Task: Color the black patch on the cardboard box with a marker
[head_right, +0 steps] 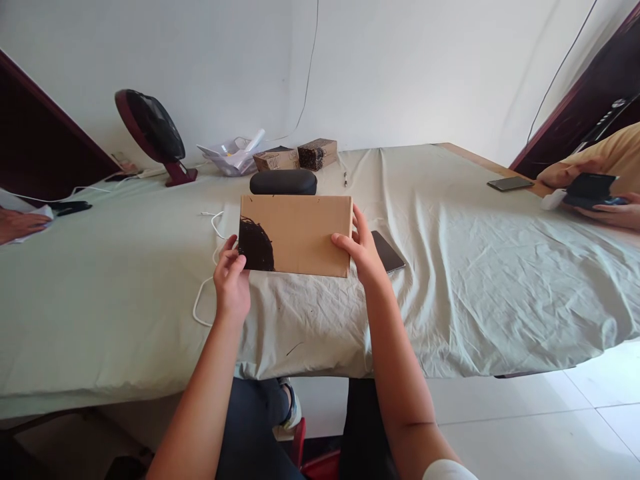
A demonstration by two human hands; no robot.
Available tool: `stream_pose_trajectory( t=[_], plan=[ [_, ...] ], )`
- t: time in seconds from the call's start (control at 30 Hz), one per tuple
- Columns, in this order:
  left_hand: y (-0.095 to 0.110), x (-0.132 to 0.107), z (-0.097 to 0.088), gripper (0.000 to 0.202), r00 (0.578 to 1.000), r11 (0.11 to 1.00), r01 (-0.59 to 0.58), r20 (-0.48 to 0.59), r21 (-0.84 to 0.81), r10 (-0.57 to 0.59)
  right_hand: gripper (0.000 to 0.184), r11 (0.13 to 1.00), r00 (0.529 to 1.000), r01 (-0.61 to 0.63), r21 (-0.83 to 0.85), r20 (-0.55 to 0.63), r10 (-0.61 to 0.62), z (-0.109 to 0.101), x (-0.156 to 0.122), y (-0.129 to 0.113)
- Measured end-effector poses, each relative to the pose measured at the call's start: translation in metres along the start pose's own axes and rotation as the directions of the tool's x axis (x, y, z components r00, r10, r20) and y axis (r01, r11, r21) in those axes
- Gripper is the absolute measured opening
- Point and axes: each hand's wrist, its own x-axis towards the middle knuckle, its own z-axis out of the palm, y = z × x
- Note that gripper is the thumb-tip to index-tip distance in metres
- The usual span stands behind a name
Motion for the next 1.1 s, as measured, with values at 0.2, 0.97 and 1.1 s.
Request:
stream_pose_trajectory(
  t=[0.2,0.97,1.1],
  plan=[
    [0.001,-0.007,0.003,0.060,0.951,0.948,0.299,0.117,-0.106,-0.287,0.095,1.000,0.995,0.020,-0.018,0.098,-0.018,-0.002,0.000,0.002],
    [-0.021,0.006,-0.007,0.076,0.982,0.981,0.190,-0.030,0.051,-0.188,0.078,0.186,0.755,-0.656,-0.732,-0.636,0.162,-0.071,0.040,0.101],
    [-0.020,0.005,-0.006,0.076,0.981,0.980,0.193,-0.024,0.037,-0.192,0.079,0.197,0.761,-0.649,-0.735,-0.625,0.173,-0.072,0.041,0.102]
  ],
)
